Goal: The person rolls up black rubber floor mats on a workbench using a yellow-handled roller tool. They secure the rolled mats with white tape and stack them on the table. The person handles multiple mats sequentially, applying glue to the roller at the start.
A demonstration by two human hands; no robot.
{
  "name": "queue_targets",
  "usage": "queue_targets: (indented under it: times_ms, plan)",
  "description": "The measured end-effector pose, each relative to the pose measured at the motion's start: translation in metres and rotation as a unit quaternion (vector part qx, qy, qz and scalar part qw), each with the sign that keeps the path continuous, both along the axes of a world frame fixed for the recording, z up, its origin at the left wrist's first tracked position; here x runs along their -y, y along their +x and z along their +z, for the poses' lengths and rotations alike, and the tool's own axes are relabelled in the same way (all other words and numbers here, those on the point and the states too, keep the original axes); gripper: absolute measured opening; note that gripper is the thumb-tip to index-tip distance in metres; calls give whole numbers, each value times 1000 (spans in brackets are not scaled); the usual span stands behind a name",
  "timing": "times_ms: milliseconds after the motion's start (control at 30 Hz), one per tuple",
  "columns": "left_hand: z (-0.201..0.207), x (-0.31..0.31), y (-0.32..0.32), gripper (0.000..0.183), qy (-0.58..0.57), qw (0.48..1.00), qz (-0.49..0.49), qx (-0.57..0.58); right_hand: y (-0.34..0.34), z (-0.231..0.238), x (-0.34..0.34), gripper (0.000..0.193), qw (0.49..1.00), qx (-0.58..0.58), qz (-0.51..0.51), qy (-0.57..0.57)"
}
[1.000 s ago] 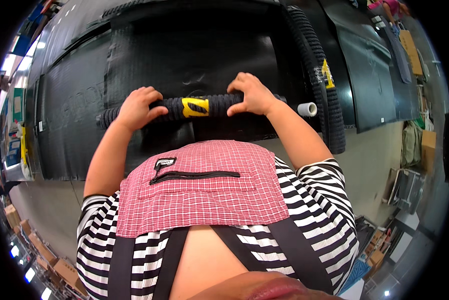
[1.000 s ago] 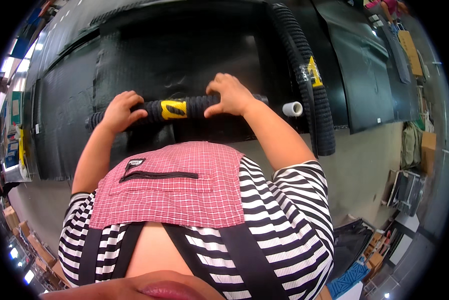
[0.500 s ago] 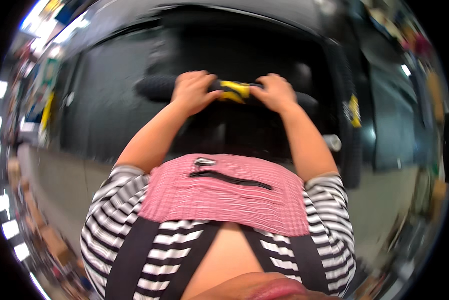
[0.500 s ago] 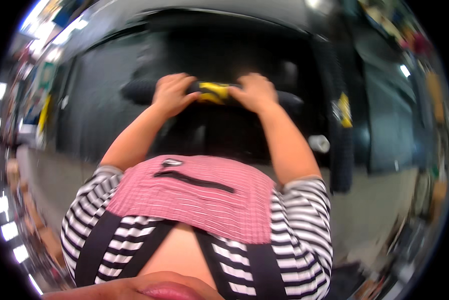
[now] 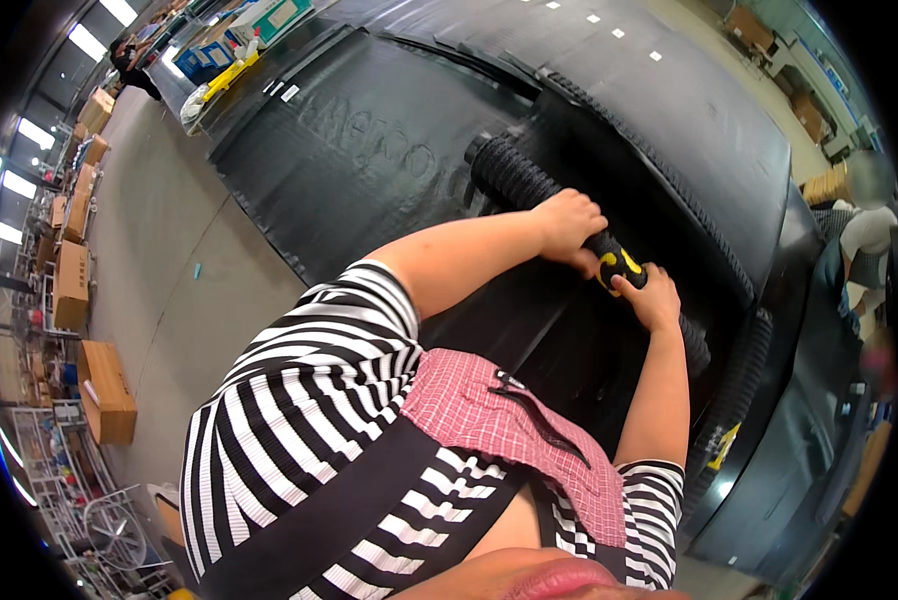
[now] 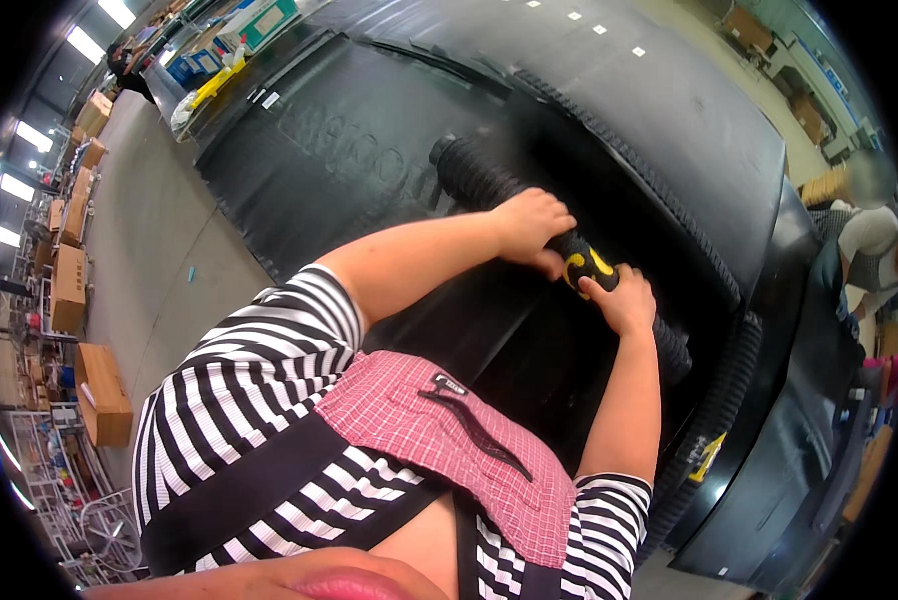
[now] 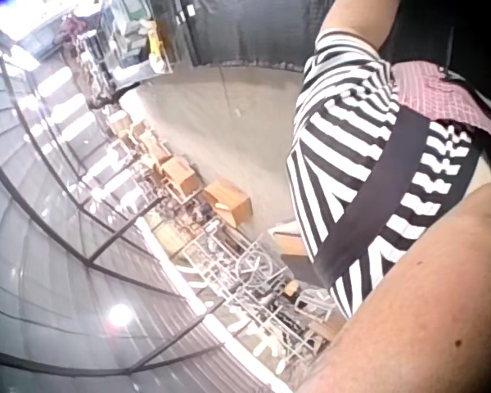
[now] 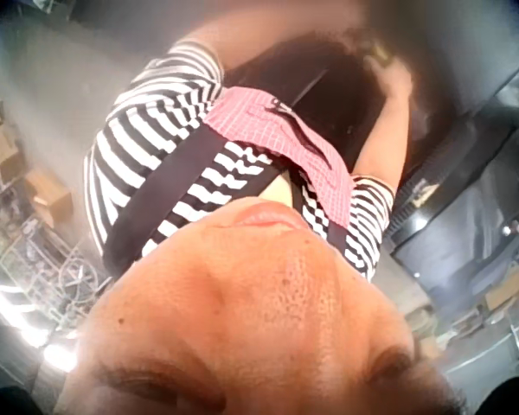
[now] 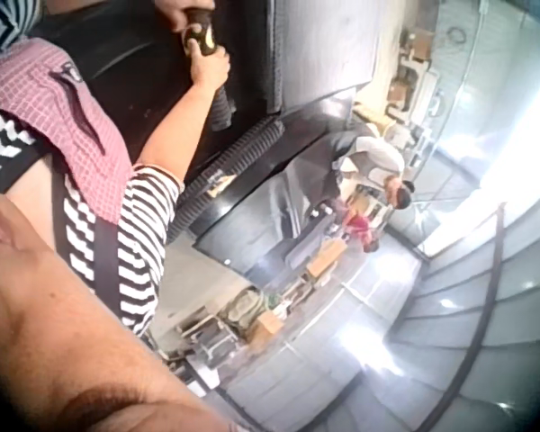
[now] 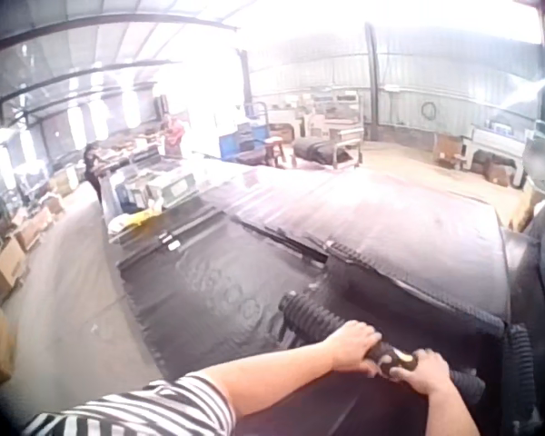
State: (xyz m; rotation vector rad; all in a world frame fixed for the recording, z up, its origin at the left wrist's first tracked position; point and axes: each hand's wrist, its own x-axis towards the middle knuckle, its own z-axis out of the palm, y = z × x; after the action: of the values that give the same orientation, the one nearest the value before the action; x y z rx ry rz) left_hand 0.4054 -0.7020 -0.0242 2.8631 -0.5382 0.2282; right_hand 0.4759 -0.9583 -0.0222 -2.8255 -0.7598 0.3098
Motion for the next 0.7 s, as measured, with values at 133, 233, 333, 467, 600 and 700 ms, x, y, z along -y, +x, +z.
queue_targets:
  times_ms: [133,233,333,467,600,700]
  plan:
    - [18,-4,7,82,84,994,-18,-65,19,3,-6,76,997,-67,-8,43]
    - [28,-3,34,74,103,985,-9,-139,22,5,-2,66,992,56,15,113]
    - [34,-1,41,70,106,979,-13,-176,0,-7,-2,64,975,170,28,141]
    - [34,3,-16,69,94,977,-15,-193,-83,-1,11,101,974,193,75,91]
    - [27,35,-125,73,64,972,-16,-226,-186,-6,48,99,985,139,81,59]
    - [39,46,-163,76,33,937,-22,-347,-230,3,58,84,991,91,75,63]
